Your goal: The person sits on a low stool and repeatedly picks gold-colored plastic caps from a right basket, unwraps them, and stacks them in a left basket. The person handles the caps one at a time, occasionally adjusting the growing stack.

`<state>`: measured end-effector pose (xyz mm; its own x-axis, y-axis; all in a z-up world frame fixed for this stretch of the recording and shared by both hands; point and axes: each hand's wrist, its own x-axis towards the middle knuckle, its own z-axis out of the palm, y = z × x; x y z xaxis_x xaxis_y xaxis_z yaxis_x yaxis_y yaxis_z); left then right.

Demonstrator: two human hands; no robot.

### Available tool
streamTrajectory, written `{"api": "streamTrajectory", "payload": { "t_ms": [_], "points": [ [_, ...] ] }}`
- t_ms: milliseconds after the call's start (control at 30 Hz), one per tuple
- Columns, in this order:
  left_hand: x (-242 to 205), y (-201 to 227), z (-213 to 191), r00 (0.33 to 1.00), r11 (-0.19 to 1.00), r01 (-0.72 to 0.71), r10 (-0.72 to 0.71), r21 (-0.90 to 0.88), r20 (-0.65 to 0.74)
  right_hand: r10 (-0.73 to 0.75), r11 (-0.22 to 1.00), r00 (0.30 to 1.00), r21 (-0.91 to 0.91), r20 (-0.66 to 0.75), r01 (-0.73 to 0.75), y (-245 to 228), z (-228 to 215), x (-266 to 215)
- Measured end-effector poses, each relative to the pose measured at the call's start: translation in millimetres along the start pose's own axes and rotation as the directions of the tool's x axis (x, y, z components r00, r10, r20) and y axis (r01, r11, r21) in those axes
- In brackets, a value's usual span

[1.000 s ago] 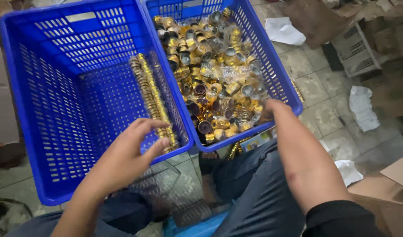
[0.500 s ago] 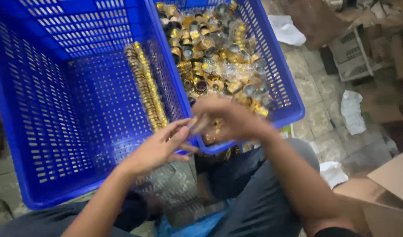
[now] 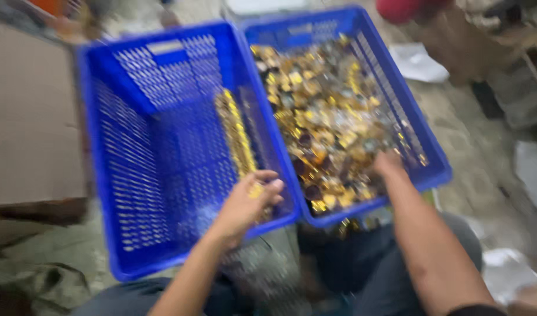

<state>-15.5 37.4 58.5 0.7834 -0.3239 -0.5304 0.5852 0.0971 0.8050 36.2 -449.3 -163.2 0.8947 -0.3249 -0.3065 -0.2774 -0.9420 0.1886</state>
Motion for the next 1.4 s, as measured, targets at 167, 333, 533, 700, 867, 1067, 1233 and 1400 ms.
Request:
{"api": "streamTrajectory", "payload": {
  "t_ms": [167, 333, 533, 700, 867, 1067, 1233, 1400],
  "points": [
    [25, -17, -4, 0.995, 0.984, -0.093, 0.088, -0.155, -0.038, 0.104, 0.988, 0.982, 0.100, 0.161, -0.121, -18, -62, 11],
    [-13, 41, 3, 0.994, 0.992, 0.006, -0.020, -0.123, -0.106, -0.074, 0.779, 0.989, 0.627, 0.129, -0.023, -165, -303, -190],
    [-1, 9, -14, 0.955, 0.951, -0.296, 0.295, -0.092, -0.022, -0.276, 0.453, 0.820, 0.684, -0.502, 0.572, -210, -282, -240],
    [-16, 26, -15, 0.909, 0.913, -0.404, 0.408, -0.061, 0.089, -0.389, 0.250, 0.582, 0.526, -0.714, 0.813, -219, -280, -241],
    [-18, 37, -14, 0.905, 0.910, -0.415, 0.412, 0.004, 0.106, -0.434, 0.189, 0.548, 0.522, -0.716, 0.832, -217, -252, -239],
    [-17, 22, 1, 0.803, 0.802, -0.596, 0.596, 0.051, 0.001, -0.238, 0.082, 0.681, 0.685, -0.692, 0.724, -228, -244, -251],
    [-25, 17, 10, 0.697, 0.704, -0.701, 0.710, 0.112, -0.101, -0.262, 0.049, 0.746, 0.763, -0.612, 0.644, -229, -250, -255],
    [-29, 18, 11, 0.635, 0.638, -0.734, 0.766, 0.231, -0.096, -0.289, 0.008, 0.764, 0.796, -0.577, 0.605, -232, -256, -257]
  ]
}}
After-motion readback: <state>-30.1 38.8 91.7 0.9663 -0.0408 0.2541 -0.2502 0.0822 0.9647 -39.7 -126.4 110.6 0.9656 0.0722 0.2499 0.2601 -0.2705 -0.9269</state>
